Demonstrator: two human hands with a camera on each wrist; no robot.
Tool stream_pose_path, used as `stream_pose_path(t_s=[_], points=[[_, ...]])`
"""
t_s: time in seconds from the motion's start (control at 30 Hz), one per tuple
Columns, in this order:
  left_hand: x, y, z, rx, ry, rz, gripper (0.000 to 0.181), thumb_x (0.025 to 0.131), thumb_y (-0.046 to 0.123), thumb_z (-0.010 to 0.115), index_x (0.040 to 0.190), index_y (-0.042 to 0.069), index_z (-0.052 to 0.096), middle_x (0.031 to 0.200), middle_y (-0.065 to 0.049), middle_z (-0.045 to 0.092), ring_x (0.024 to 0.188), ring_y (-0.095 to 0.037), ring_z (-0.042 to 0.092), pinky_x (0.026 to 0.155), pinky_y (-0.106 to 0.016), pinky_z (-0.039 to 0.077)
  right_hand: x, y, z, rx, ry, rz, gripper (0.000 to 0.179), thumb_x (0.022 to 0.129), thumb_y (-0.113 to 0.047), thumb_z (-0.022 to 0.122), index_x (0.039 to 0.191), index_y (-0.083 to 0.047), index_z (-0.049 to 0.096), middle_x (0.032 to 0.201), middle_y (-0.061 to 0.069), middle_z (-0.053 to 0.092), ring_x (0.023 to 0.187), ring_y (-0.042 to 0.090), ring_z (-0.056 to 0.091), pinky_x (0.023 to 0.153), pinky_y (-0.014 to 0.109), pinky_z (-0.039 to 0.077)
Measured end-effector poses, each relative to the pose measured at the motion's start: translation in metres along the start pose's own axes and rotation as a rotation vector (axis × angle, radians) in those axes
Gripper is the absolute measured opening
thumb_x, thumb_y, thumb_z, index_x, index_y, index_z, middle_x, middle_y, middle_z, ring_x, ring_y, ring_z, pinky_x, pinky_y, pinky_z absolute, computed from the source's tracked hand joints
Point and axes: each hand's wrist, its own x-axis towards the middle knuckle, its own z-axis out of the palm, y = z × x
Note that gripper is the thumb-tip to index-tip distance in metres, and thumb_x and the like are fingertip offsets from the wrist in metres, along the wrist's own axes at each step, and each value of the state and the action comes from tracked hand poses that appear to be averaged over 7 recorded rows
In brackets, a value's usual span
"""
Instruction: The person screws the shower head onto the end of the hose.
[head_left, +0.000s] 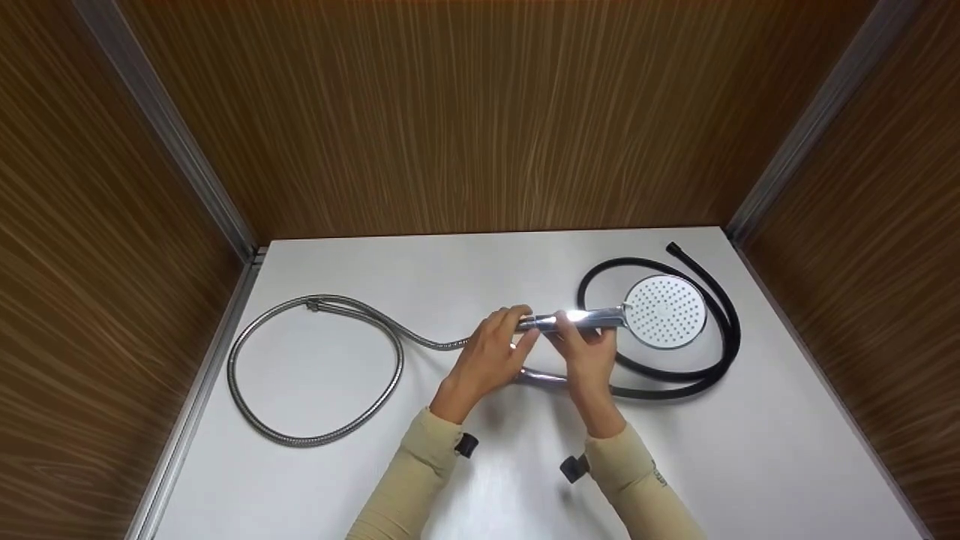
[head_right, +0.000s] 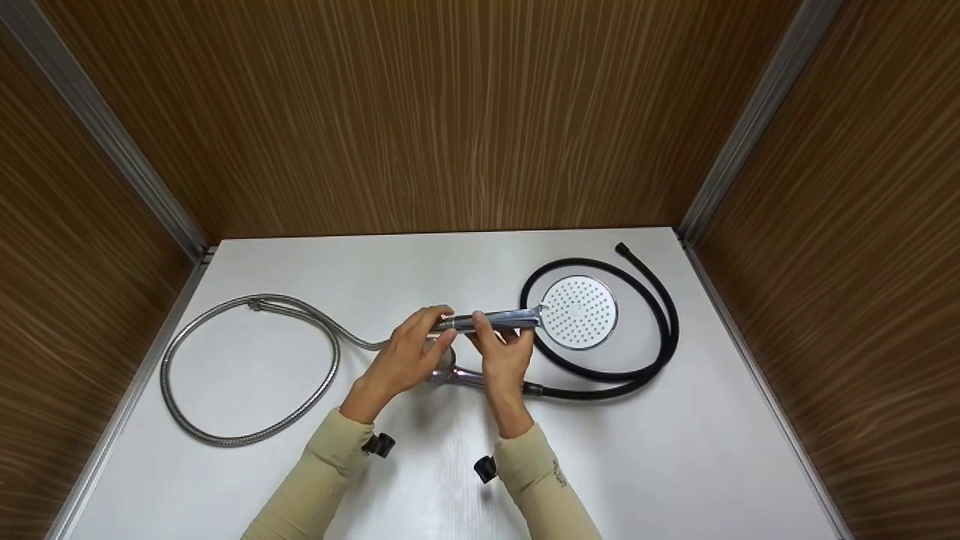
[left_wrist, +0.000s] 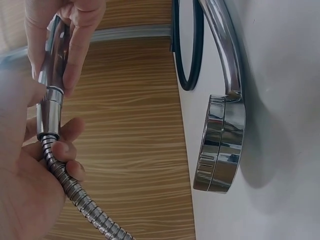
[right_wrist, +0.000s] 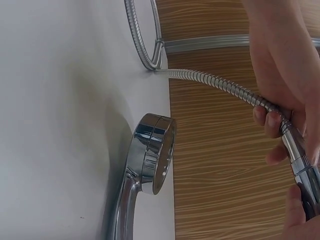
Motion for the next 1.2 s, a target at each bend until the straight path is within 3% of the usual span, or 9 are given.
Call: stream_pose_path(t_s=[0.27, 0.5, 0.8, 1.07, 1.2], points=[[0.0012, 0.0011, 0.0012, 0.086, 0.039, 0.021, 0.034, 0.113, 0.033, 0.048, 0.123, 0.008, 0.067, 0.106, -0.005, 0.071, 0.093, -0.020, 0.066, 0.088, -0.037, 0.058, 0.0013, 0.0003, 0.0024, 0.033, 0.004, -0.009, 0.037, 0.096, 0.009, 0.067, 0.123, -0.006, 0.045, 0.104, 0.010, 0.062, 0.091, 0.018, 0.074, 0.092, 0.042, 0.063], [0.0012, 0.0011, 0.0006, 0.110, 0.052, 0.056, 0.031, 0.112, 0.032, 0.050, 0.124, 0.008, 0.066, 0.102, -0.006, 0.070, 0.088, -0.021, 0.065, 0.082, -0.036, 0.057, 0.0002, -0.0006, 0.0024, 0.037, 0.003, 0.000, 0.037, 0.096, 0.009, 0.068, 0.121, -0.006, 0.046, 0.104, 0.009, 0.063, 0.093, 0.018, 0.074, 0.093, 0.042, 0.063], [0.0005, 0.0003, 0.0007, 0.061, 0.019, 0.040, 0.035, 0.113, 0.032, 0.048, 0.128, 0.006, 0.066, 0.111, -0.007, 0.073, 0.098, -0.022, 0.068, 0.089, -0.037, 0.058, -0.0004, -0.0009, 0.0020, 0.037, 0.009, -0.003, 0.036, 0.096, 0.008, 0.067, 0.121, -0.006, 0.045, 0.104, 0.009, 0.062, 0.091, 0.018, 0.075, 0.092, 0.043, 0.063], [0.0023, -0.0002, 0.0006, 0.101, 0.047, 0.093, 0.030, 0.111, 0.030, 0.054, 0.124, 0.006, 0.065, 0.103, -0.006, 0.071, 0.090, -0.021, 0.066, 0.083, -0.036, 0.057, 0.0001, 0.0000, 0.0020, 0.041, 0.010, -0.006, 0.038, 0.096, 0.009, 0.068, 0.122, -0.008, 0.045, 0.107, 0.011, 0.061, 0.097, 0.020, 0.073, 0.093, 0.044, 0.063], [0.0017, 0.0000, 0.0000, 0.062, 0.017, 0.068, 0.031, 0.110, 0.029, 0.056, 0.130, 0.006, 0.062, 0.112, -0.007, 0.072, 0.100, -0.021, 0.068, 0.089, -0.036, 0.058, 0.0003, 0.0002, 0.0011, 0.022, 0.005, -0.001, 0.038, 0.097, 0.007, 0.068, 0.123, -0.009, 0.045, 0.108, 0.011, 0.061, 0.097, 0.019, 0.073, 0.095, 0.043, 0.062]])
